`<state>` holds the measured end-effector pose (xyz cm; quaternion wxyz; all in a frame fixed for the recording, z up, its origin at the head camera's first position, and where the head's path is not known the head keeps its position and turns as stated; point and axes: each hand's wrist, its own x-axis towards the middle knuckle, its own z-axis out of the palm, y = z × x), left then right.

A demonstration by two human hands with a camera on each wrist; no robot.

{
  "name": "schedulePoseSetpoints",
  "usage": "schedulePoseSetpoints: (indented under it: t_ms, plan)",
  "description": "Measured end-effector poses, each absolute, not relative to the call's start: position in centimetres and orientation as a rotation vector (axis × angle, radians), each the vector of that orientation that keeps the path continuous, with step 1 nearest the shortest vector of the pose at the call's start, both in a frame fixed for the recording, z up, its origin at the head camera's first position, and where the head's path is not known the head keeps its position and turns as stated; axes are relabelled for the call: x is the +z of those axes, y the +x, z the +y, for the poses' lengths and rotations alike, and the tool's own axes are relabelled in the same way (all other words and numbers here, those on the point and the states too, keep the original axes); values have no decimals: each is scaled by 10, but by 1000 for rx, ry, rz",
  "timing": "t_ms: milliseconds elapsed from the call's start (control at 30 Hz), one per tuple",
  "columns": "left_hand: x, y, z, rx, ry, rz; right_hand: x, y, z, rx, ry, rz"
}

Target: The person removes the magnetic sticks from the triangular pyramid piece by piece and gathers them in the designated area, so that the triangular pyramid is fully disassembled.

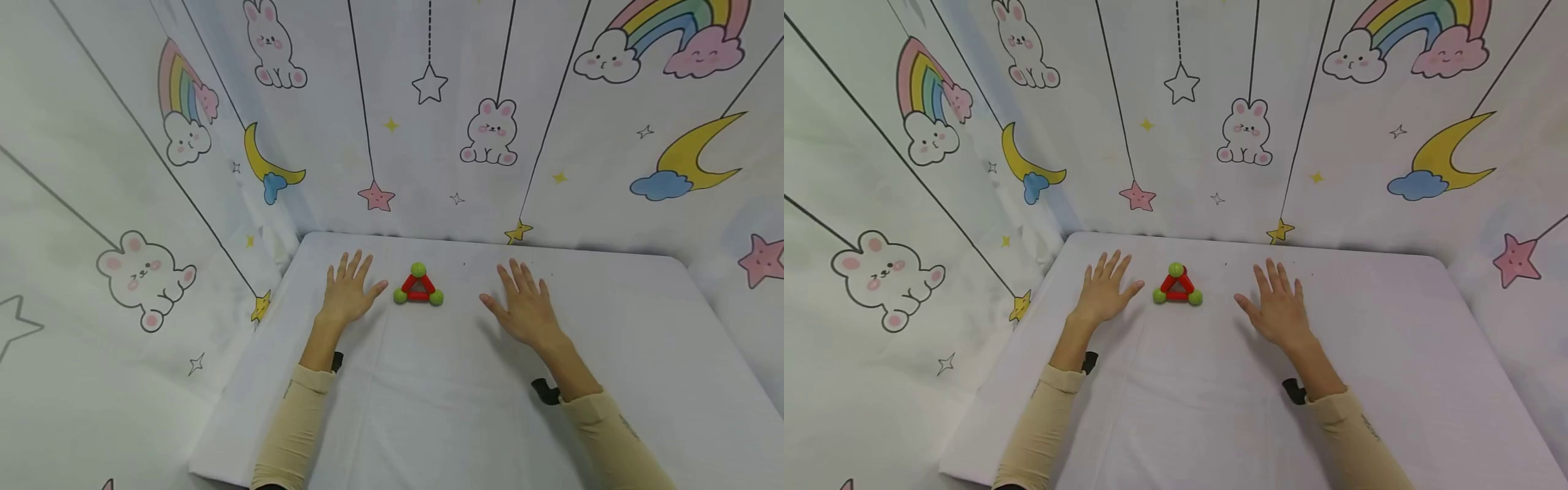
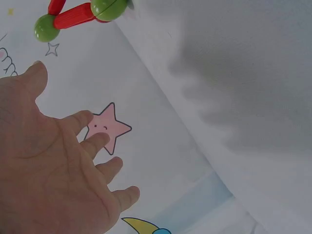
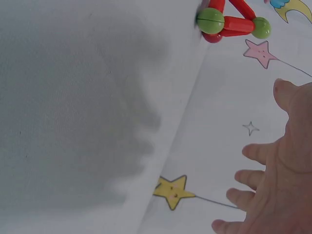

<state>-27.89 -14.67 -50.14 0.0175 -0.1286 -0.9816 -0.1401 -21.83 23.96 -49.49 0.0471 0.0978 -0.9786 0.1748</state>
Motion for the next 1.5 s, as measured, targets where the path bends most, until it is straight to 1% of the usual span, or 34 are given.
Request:
schedulePoseSetpoints:
  t_ms: [533, 1167, 1500]
  plan:
    - [-494, -275, -131, -550, -447, -2971, -494, -225, 220, 646, 319, -2920]
    - [-491, -281, -107, -693, -496, -2927, -489, -231, 185, 832, 326, -2838]
    - [-489, -282, -93, -874, -534, -2863, -490, -235, 169, 969, 298, -2810]
